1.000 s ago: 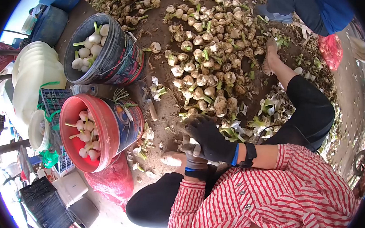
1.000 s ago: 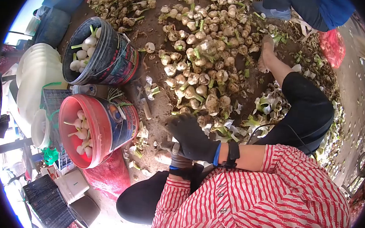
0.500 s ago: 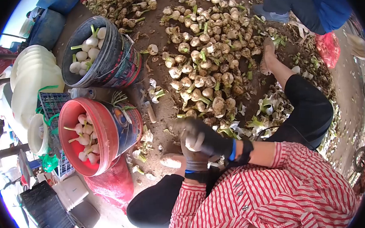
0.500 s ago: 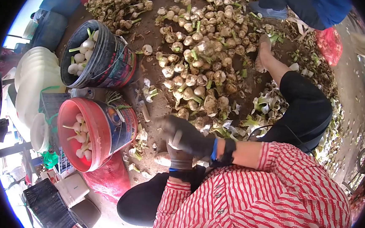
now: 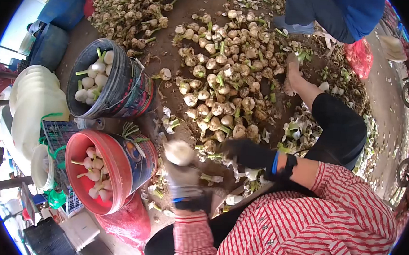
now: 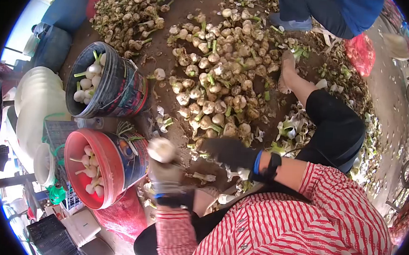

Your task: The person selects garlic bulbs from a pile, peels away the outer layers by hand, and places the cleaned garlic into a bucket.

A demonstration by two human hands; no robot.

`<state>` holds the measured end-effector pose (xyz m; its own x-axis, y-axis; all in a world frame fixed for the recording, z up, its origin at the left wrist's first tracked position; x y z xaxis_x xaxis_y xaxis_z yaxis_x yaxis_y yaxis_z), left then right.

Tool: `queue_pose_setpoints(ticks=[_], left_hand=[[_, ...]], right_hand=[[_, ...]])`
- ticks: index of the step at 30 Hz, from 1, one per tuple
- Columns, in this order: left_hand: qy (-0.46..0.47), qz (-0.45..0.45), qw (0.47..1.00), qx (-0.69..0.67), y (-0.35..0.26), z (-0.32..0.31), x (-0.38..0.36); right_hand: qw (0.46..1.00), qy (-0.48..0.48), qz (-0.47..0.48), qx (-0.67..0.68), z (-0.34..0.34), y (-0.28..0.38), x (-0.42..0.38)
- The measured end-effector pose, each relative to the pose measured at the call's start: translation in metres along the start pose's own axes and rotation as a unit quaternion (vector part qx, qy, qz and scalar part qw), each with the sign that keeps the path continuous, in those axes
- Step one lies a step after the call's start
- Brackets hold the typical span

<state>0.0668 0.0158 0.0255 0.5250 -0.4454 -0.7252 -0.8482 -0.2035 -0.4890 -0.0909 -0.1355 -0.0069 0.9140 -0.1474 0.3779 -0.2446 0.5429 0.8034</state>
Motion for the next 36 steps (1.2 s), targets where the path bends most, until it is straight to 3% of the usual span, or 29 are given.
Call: queue_pose_setpoints(ticks=[1,2,3,4,5,7,9,11,12,13,14,15,17,18,20,21,22,23,24,25,27,28,31,32,33,34,36], left_hand=[[0.151,-0.031,0.984,-0.094,-0.038,-0.018,-0.008],[0.306,-0.029,0.934,-0.181,-0.076,-0.035,-0.016],[0.259,-0.086,0.942,-0.195,-0.099,-0.047,-0.031],[0.247,-0.085,0.945,-0.198,-0.114,-0.061,-0.041],[0.39,0.034,0.843,-0.368,-0.112,-0.062,-0.04],[0.353,-0.045,0.933,-0.056,-0.082,-0.055,-0.019],[0.305,0.052,0.949,-0.068,-0.028,-0.045,-0.006],[0.119,0.029,0.986,0.116,0.02,-0.043,-0.012],[0.08,0.03,0.977,0.197,0.036,-0.044,-0.016],[0.042,0.03,0.96,0.274,0.048,-0.046,-0.02],[0.037,-0.033,0.939,0.34,0.062,-0.042,-0.015],[0.03,-0.097,0.91,0.403,0.074,-0.035,-0.007],[0.06,-0.138,0.895,0.419,0.08,-0.029,-0.003],[0.075,-0.141,0.91,0.382,0.077,-0.031,-0.006],[0.092,-0.144,0.923,0.346,0.068,-0.035,-0.017],[0.049,-0.163,0.905,0.389,0.063,-0.035,-0.021],[0.006,-0.183,0.884,0.429,0.06,-0.036,-0.025],[0.007,-0.185,0.885,0.428,0.059,-0.036,-0.027],[-0.012,-0.251,0.848,0.468,0.059,-0.035,-0.032],[-0.031,-0.315,0.804,0.503,0.058,-0.033,-0.036],[-0.03,-0.338,0.799,0.497,0.061,-0.023,-0.037],[-0.014,-0.307,0.824,0.477,0.063,-0.015,-0.036],[0.002,-0.246,0.853,0.461,0.061,-0.007,-0.046],[0.024,-0.194,0.888,0.417,0.061,-0.005,-0.046],[0.046,-0.14,0.917,0.372,0.061,-0.004,-0.047],[0.051,-0.138,0.915,0.375,0.057,-0.006,-0.05],[0.118,0.029,0.967,0.222,0.049,-0.013,-0.06]], right_hand=[[0.997,-0.006,-0.049,-0.061,0.012,-0.026,-0.001],[0.979,0.01,-0.151,-0.135,0.038,-0.032,0.008],[0.969,0.0,-0.104,-0.226,0.052,-0.065,-0.004],[0.941,0.034,-0.145,-0.303,0.063,-0.072,-0.002],[0.943,0.033,-0.142,-0.301,0.066,-0.085,-0.005],[0.897,0.143,-0.155,-0.387,0.059,-0.129,-0.012],[0.907,0.122,-0.132,-0.38,0.051,-0.161,-0.02],[0.917,0.104,-0.113,-0.367,0.051,-0.158,-0.015],[0.966,0.043,-0.195,-0.165,0.054,-0.147,-0.013],[0.963,-0.021,-0.265,0.043,0.053,-0.138,-0.007],[0.923,-0.052,-0.318,0.209,0.042,-0.134,-0.001],[0.923,-0.047,-0.318,0.211,0.031,-0.122,-0.001],[0.845,-0.187,-0.224,0.447,0.022,-0.056,0.019],[0.844,-0.185,-0.224,0.45,0.025,-0.041,0.028],[0.923,-0.07,-0.204,0.32,0.027,-0.022,0.037],[0.923,-0.07,-0.204,0.32,0.021,-0.022,0.033],[0.958,-0.036,-0.099,0.268,0.012,-0.023,0.027],[0.983,0.017,-0.097,0.154,0.016,-0.005,0.035],[0.993,0.071,-0.091,0.038,0.02,0.013,0.043],[0.993,0.071,-0.091,0.037,0.016,0.012,0.041],[0.995,0.05,-0.074,0.054,0.012,0.017,0.044],[0.98,0.121,-0.15,0.044,0.015,0.019,0.042],[0.971,0.095,-0.162,0.147,0.012,0.02,0.032],[0.976,0.05,-0.106,0.187,0.008,0.015,0.025],[0.976,0.045,-0.108,0.185,0.006,0.009,0.017],[0.973,0.038,-0.091,0.207,0.005,0.002,0.011],[0.969,0.025,-0.168,0.182,0.017,0.023,0.013]])
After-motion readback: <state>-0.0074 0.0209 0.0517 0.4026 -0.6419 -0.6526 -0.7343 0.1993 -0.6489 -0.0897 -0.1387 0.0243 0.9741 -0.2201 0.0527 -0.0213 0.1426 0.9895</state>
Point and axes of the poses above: each hand's wrist, its own x-axis towards the middle knuckle, its own z-axis out of the back of the hand, y = z × x, the point moved 1 cm from there along x, towards the middle knuckle, and after that the axes turned 15 degrees about z, right-handed, at the moved point
